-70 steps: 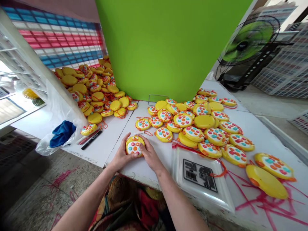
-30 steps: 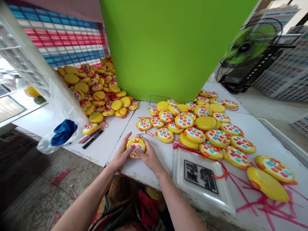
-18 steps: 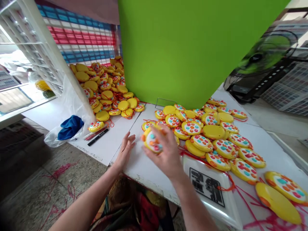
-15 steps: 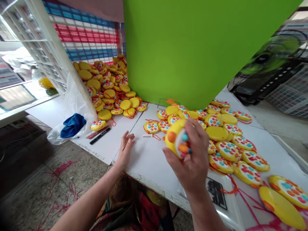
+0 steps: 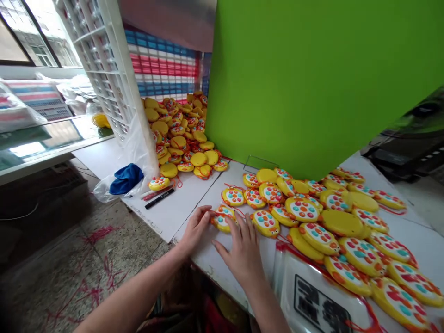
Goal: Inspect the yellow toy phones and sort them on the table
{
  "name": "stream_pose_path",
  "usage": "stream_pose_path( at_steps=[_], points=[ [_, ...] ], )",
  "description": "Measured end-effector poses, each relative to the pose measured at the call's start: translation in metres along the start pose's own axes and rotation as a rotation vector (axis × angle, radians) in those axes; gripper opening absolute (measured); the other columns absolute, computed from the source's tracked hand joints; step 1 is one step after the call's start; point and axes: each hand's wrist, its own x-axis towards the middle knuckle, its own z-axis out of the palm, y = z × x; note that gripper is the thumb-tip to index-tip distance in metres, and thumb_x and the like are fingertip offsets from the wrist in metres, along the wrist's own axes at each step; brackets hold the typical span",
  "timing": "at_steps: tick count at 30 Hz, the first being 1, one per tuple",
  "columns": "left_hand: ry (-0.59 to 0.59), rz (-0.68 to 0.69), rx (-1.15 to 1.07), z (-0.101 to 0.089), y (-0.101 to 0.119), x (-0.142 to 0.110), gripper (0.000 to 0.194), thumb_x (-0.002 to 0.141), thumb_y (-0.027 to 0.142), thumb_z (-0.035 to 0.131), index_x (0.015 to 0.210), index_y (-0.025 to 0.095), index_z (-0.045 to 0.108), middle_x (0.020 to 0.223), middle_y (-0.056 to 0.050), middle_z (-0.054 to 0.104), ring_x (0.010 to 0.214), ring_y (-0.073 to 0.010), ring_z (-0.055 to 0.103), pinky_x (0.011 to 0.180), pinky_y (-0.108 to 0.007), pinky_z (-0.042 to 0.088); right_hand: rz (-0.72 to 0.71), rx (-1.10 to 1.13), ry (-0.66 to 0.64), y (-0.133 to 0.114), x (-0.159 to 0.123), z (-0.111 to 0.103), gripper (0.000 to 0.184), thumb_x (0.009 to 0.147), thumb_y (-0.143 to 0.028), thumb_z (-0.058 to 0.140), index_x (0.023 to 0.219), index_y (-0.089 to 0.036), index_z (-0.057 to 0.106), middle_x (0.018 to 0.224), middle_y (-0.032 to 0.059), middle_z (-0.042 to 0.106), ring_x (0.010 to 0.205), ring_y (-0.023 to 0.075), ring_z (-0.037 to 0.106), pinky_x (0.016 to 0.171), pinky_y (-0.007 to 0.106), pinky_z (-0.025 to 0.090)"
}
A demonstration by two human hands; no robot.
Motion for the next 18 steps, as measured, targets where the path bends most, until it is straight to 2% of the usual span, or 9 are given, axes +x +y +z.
stream_pose_path(
  at_steps=[3, 6, 11, 15, 18],
  points=[
    [-0.070, -0.067, -0.047, 0.001, -0.003, -0.001, 0.047, 0.085, 0.055, 0.044, 0.113, 0.018, 0.048, 0.084, -0.004, 0.060, 0.072, -0.0136, 0.059, 0.072, -0.031, 0.050, -0.008, -0.045, -0.100, 0.002, 0.013, 0.012, 0.059, 0.076, -0.050, 0.059, 0.128, -0.025, 0.049, 0.138, 0.0121, 0.041, 0.129, 0.0405, 0.029, 0.098, 0.062, 0.029],
    [-0.007, -0.059, -0.076, 0.001, -0.004, -0.002, 0.047, 0.084, 0.054, 0.046, 0.113, 0.017, 0.046, 0.085, -0.003, 0.058, 0.071, -0.0121, 0.058, 0.068, -0.028, 0.050, -0.042, -0.103, -0.190, 0.005, 0.011, 0.015, 0.048, 0.077, -0.046, 0.058, 0.121, -0.029, 0.055, 0.137, 0.0089, 0.045, 0.124, 0.0399, 0.035, 0.096, 0.061, 0.031],
    [0.053, -0.025, -0.048, 0.001, -0.006, -0.001, 0.042, 0.084, 0.051, 0.048, 0.108, 0.017, 0.049, 0.087, -0.004, 0.055, 0.077, -0.0134, 0.057, 0.073, -0.030, 0.049, -0.032, -0.092, -0.129, 0.013, -0.008, 0.009, 0.061, 0.077, -0.056, 0.055, 0.128, -0.022, 0.049, 0.134, 0.0138, 0.047, 0.120, 0.0364, 0.042, 0.092, 0.054, 0.040],
    [0.063, 0.001, -0.031, 0.001, -0.011, 0.000, 0.036, 0.086, 0.045, 0.048, 0.109, 0.017, 0.048, 0.084, -0.003, 0.054, 0.079, -0.0138, 0.055, 0.074, -0.029, 0.048, -0.045, -0.028, -0.125, 0.007, -0.013, 0.010, 0.048, 0.080, -0.048, 0.053, 0.119, -0.020, 0.054, 0.129, 0.0145, 0.050, 0.115, 0.0330, 0.048, 0.091, 0.050, 0.044],
    [0.091, 0.032, 0.005, -0.001, -0.013, -0.001, 0.033, 0.086, 0.041, 0.048, 0.110, 0.017, 0.048, 0.085, -0.003, 0.055, 0.080, -0.0135, 0.053, 0.074, -0.028, 0.046, -0.102, 0.071, -0.106, -0.005, 0.002, -0.015, 0.040, 0.082, -0.040, 0.051, 0.117, -0.023, 0.054, 0.117, 0.0116, 0.058, 0.105, 0.0286, 0.055, 0.086, 0.045, 0.047]
  ],
)
